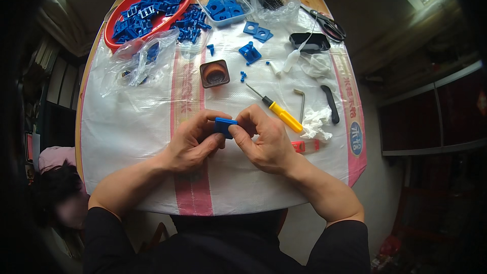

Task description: Manually assemble plastic and metal spring components into a larger unit, then secure with a screwdriver.

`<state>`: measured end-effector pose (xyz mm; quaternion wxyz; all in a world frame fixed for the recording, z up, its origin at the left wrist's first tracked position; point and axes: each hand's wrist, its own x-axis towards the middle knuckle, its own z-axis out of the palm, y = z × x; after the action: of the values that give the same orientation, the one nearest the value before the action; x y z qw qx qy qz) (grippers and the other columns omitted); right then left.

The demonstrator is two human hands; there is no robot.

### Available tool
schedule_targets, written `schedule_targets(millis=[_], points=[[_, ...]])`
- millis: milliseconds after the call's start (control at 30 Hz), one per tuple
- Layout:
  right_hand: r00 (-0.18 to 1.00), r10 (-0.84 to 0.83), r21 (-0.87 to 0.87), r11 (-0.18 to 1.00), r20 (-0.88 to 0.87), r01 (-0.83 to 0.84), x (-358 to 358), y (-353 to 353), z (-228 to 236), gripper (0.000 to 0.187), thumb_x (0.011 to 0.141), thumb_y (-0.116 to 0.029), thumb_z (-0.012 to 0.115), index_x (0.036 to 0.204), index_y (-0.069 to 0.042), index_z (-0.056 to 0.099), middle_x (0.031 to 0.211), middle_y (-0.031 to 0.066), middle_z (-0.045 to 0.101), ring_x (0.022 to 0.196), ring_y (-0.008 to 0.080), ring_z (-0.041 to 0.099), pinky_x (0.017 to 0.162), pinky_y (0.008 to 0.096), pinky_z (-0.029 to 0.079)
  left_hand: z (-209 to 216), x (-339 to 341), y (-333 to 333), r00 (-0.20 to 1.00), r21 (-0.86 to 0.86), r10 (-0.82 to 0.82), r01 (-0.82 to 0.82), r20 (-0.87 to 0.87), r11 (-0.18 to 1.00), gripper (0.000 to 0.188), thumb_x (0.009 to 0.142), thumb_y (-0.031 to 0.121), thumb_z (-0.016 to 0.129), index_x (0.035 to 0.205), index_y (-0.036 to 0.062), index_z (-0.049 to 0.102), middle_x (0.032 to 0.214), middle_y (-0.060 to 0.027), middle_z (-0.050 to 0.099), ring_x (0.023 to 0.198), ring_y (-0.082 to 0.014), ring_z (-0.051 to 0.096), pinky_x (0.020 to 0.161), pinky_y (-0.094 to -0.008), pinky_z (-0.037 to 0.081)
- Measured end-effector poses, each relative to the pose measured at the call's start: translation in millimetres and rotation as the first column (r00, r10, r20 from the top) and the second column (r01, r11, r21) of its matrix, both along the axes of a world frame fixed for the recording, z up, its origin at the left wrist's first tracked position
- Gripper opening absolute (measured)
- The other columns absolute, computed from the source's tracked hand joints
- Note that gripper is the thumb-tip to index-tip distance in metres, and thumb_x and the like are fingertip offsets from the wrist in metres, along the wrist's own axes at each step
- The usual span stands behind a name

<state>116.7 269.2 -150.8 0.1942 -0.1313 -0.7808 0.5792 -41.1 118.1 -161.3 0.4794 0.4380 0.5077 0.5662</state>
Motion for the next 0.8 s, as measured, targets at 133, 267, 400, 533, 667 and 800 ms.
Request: schedule_targets(millis=[133,267,400,533,667,800], points=[[0.997,-0.002,0.129,0.992,-0.081,0.013,-3,-1,-1,0.015,0.095,-0.009,0.071,0.098,0.0,0.059,0.081,0.0083,0.067,0.07,0.0126,0.067,0.063,0.0272,0.053,-6,-4,2,0.999,0.041,-0.031,0.031,0.009,0.999,0.035,0.1,0.001,0.057,0.134,0.0012,0.049,0.103,-0.0048,0.065,0.085,-0.0063,0.057,0.072,-0.0246,0.049],[0.996,0.014,0.22,0.975,-0.083,0.004,-3,0,4,0.016,0.094,-0.009,0.073,0.098,0.0,0.061,0.079,0.0083,0.067,0.068,0.0125,0.066,0.06,0.0269,0.052,-8,1,4,0.999,0.024,0.014,-0.013,-0.029,1.0,0.031,0.097,-0.001,0.058,0.128,0.0015,0.054,0.095,-0.0043,0.066,0.081,-0.0062,0.058,0.07,-0.0245,0.048],[0.993,-0.054,0.415,0.905,-0.109,0.095,-1,-1,8,0.022,0.089,-0.013,0.078,0.1,-0.001,0.063,0.071,0.0078,0.064,0.061,0.0143,0.064,0.056,0.0271,0.048,-5,3,7,0.998,-0.012,0.006,-0.007,-0.069,1.0,0.028,0.098,0.0,0.056,0.126,0.0023,0.052,0.09,-0.0037,0.064,0.078,-0.0054,0.057,0.067,-0.024,0.047],[0.943,-0.02,0.71,0.653,-0.331,0.263,4,-7,35,0.027,0.084,-0.02,0.083,0.097,-0.002,0.068,0.059,0.0019,0.053,0.05,0.0127,0.052,0.049,0.0289,0.043,9,1,6,0.997,-0.103,0.033,-0.025,0.076,0.994,0.027,0.101,0.004,0.054,0.127,0.0037,0.048,0.085,-0.0032,0.06,0.068,-0.0045,0.052,0.058,-0.0222,0.042],[0.83,0.449,0.68,0.723,-0.33,-0.121,46,-70,53,0.021,0.086,-0.011,0.08,0.101,-0.001,0.069,0.064,0.0001,0.053,0.05,0.0121,0.048,0.049,0.0264,0.043,1,1,7,0.994,-0.095,0.039,-0.029,0.1,0.995,0.025,0.105,0.014,0.054,0.129,0.0068,0.048,0.089,-0.0052,0.063,0.07,-0.0056,0.058,0.06,-0.0209,0.048],[0.904,0.421,0.362,0.856,-0.078,-0.368,105,-125,-14,0.021,0.087,-0.004,0.072,0.107,0.001,0.069,0.076,0.0072,0.064,0.06,0.0209,0.062,0.055,0.0302,0.052,-5,2,9,0.985,-0.047,0.084,-0.078,0.148,0.996,0.024,0.106,0.015,0.05,0.128,0.0049,0.049,0.096,-0.0102,0.066,0.072,-0.0085,0.061,0.065,-0.0238,0.054]])
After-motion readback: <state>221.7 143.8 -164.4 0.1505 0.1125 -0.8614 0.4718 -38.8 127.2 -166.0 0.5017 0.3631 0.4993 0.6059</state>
